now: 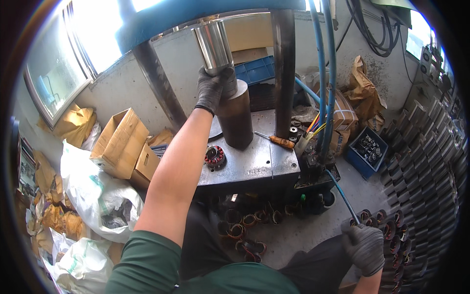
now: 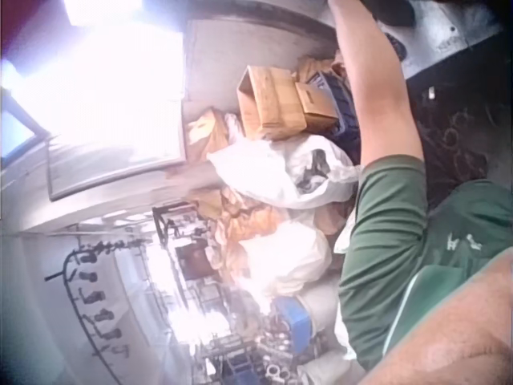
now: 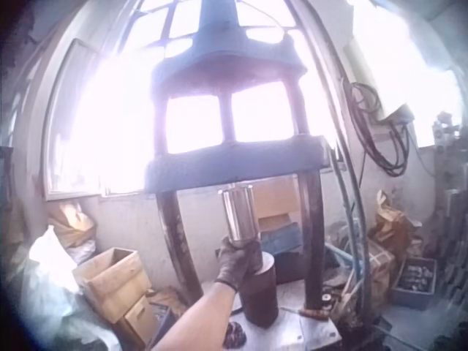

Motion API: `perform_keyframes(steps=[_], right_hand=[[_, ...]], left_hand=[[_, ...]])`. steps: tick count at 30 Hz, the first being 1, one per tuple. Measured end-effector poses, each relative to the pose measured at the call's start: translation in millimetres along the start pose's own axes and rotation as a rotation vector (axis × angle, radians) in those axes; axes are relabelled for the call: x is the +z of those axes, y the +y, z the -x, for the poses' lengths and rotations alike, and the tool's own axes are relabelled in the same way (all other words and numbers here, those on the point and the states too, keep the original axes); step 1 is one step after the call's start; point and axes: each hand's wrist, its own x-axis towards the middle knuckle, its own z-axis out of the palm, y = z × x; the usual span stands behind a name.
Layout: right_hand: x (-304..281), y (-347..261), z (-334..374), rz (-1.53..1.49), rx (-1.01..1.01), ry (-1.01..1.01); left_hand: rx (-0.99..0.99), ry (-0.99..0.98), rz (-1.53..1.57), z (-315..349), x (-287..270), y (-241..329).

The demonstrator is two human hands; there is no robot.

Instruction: The person moves paper and scrap bags aside, inserts a stator with copper windings into a metal cylinder, and uses a hydraulic press to push the components together.

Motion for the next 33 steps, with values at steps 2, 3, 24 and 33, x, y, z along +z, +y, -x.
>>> perform_keyframes(steps=[2, 3, 24, 33], right_hand=[[11.3, 4.3, -4.0, -0.044, -0.001, 0.005], [12.3, 5.0, -3.6, -0.066, 0.030, 0.017], [14.0, 8.8, 1.7, -0.216, 0.174, 0.020], [-17.1, 3.3, -42.3, -0.152, -0.023, 0.077]], left_hand=[[-0.020, 0.014, -0.043, 0.4, -14.3, 3.8], [-0.042, 0.004, -0.055, 1.3, -13.4, 6.9], [-0.060, -0.031, 0.045, 6.1, -10.9, 14.5], [-0.124, -0.109, 0.092, 3.3, -19.3, 12.0]])
